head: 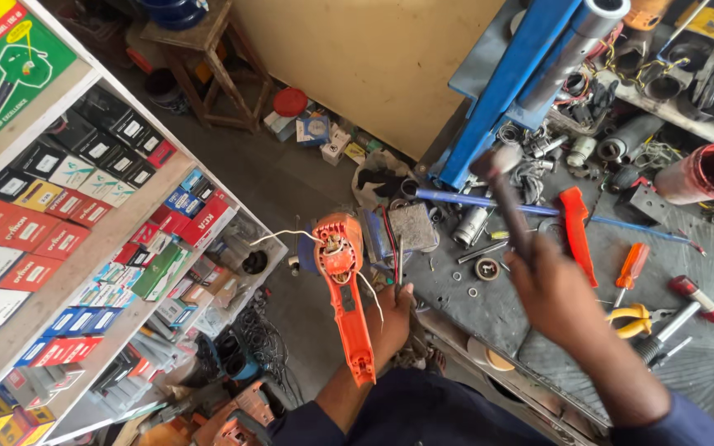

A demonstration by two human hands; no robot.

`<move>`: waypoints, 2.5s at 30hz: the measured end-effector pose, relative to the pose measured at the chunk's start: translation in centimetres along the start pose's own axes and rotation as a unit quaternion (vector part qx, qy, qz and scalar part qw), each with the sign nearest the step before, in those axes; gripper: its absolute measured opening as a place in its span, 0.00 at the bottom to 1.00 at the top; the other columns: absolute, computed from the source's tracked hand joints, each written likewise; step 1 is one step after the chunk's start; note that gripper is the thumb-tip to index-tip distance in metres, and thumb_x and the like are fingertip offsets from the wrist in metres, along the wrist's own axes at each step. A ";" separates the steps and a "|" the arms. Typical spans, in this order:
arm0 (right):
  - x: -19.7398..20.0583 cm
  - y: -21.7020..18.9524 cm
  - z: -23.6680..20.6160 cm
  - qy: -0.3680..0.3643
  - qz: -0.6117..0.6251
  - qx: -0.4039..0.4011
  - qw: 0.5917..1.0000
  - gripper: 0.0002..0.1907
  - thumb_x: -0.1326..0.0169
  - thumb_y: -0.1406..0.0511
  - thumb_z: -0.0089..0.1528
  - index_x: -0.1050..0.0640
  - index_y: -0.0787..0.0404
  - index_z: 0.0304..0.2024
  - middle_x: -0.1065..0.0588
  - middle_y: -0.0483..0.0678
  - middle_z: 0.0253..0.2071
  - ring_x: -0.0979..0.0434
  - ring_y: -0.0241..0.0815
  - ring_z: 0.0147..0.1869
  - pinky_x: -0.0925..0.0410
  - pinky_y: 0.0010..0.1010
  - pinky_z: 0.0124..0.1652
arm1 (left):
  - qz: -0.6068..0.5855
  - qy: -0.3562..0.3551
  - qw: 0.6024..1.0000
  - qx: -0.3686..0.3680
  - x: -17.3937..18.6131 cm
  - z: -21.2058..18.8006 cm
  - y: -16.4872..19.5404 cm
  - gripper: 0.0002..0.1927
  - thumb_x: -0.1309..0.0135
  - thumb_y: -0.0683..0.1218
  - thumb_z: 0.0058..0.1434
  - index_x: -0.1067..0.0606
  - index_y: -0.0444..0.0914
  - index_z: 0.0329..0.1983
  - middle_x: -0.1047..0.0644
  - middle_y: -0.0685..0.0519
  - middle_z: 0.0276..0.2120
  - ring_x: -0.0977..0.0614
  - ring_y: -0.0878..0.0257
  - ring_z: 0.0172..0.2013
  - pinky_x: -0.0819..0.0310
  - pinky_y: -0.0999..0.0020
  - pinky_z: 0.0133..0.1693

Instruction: The person uses an angle grinder to grind a metal rod, producing sparks, then switches to hammering a metal rod clamped in a vise. The person handles the metal rod and tools directly on a cluttered workbench.

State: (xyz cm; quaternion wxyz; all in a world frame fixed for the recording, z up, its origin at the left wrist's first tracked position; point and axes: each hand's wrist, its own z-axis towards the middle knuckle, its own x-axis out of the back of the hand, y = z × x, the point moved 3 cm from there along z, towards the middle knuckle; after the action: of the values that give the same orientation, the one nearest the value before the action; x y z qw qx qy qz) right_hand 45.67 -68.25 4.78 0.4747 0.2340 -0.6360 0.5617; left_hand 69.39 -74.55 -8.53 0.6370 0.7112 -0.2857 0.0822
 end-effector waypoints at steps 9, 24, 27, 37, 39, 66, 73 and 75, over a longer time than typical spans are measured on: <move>5.1 -7.5 -1.9 0.056 0.131 0.000 0.990 0.12 0.44 0.63 0.64 0.29 0.64 0.44 0.28 0.54 0.20 0.28 0.46 0.21 0.36 0.39 0.24 | -0.102 -0.025 0.994 0.010 -0.6 0.7 0.4 0.19 0.53 0.56 0.70 0.25 0.35 0.36 0.22 0.45 0.28 0.20 0.52 0.32 0.28 0.57 0.37; -5.0 -1.8 -1.9 -0.140 0.057 -0.034 0.988 0.19 0.46 0.54 0.64 0.25 0.63 0.47 0.23 0.62 0.25 0.21 0.64 0.33 0.32 0.51 0.34 | -0.247 -0.070 0.966 0.014 -2.6 1.1 -2.0 0.20 0.55 0.55 0.73 0.27 0.35 0.32 0.29 0.54 0.24 0.29 0.65 0.29 0.33 0.67 0.36; -4.8 -1.6 -1.6 -0.153 0.054 -0.054 0.985 0.19 0.47 0.54 0.64 0.25 0.63 0.46 0.22 0.61 0.26 0.20 0.63 0.33 0.32 0.50 0.34 | -0.318 -0.096 0.943 0.032 -2.7 1.5 -2.4 0.20 0.55 0.54 0.74 0.27 0.36 0.32 0.30 0.56 0.24 0.30 0.67 0.28 0.34 0.69 0.35; -4.2 -3.0 -0.2 -0.162 0.030 0.003 0.986 0.21 0.51 0.54 0.66 0.29 0.64 0.51 0.23 0.62 0.26 0.21 0.65 0.33 0.32 0.53 0.34 | -0.364 -0.122 0.922 0.049 -2.5 1.4 -2.3 0.22 0.55 0.57 0.76 0.26 0.37 0.33 0.29 0.58 0.23 0.30 0.71 0.25 0.34 0.72 0.30; -3.9 -2.8 0.0 -0.164 0.031 0.003 0.986 0.19 0.51 0.54 0.66 0.27 0.63 0.47 0.23 0.62 0.25 0.21 0.65 0.33 0.33 0.54 0.34 | -0.321 -0.116 0.937 0.071 -2.5 1.3 -2.3 0.22 0.56 0.58 0.74 0.24 0.37 0.33 0.28 0.57 0.22 0.28 0.70 0.24 0.33 0.72 0.29; -4.7 -0.9 -0.1 -0.154 -0.050 -0.022 0.987 0.19 0.49 0.54 0.67 0.28 0.63 0.46 0.24 0.68 0.25 0.21 0.70 0.33 0.31 0.58 0.34 | -0.229 -0.110 0.963 0.090 -1.5 1.1 -1.8 0.27 0.58 0.61 0.71 0.20 0.36 0.47 0.19 0.52 0.38 0.21 0.63 0.42 0.30 0.67 0.49; 6.6 -5.2 -1.6 0.105 0.203 0.118 0.966 0.11 0.57 0.63 0.71 0.29 0.65 0.40 0.29 0.54 0.23 0.33 0.55 0.25 0.38 0.36 0.27 | -0.320 -0.110 0.937 0.090 -3.0 1.6 -2.1 0.26 0.54 0.61 0.71 0.20 0.34 0.46 0.20 0.50 0.39 0.23 0.62 0.41 0.29 0.64 0.49; 4.5 -5.0 -2.0 0.112 0.356 0.154 0.915 0.12 0.59 0.60 0.68 0.29 0.62 0.40 0.31 0.51 0.23 0.35 0.51 0.22 0.40 0.29 0.25 | -0.291 -0.104 0.949 0.066 -2.9 1.8 -1.8 0.28 0.54 0.62 0.72 0.19 0.33 0.45 0.20 0.49 0.38 0.23 0.61 0.41 0.29 0.64 0.48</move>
State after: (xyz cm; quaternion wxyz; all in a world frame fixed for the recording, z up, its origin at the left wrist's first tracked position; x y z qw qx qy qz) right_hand 48.51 -66.62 10.97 0.2696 -0.0016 -0.5254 0.8070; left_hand 67.45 -75.39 -11.76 0.5520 0.8084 -0.1243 -0.1625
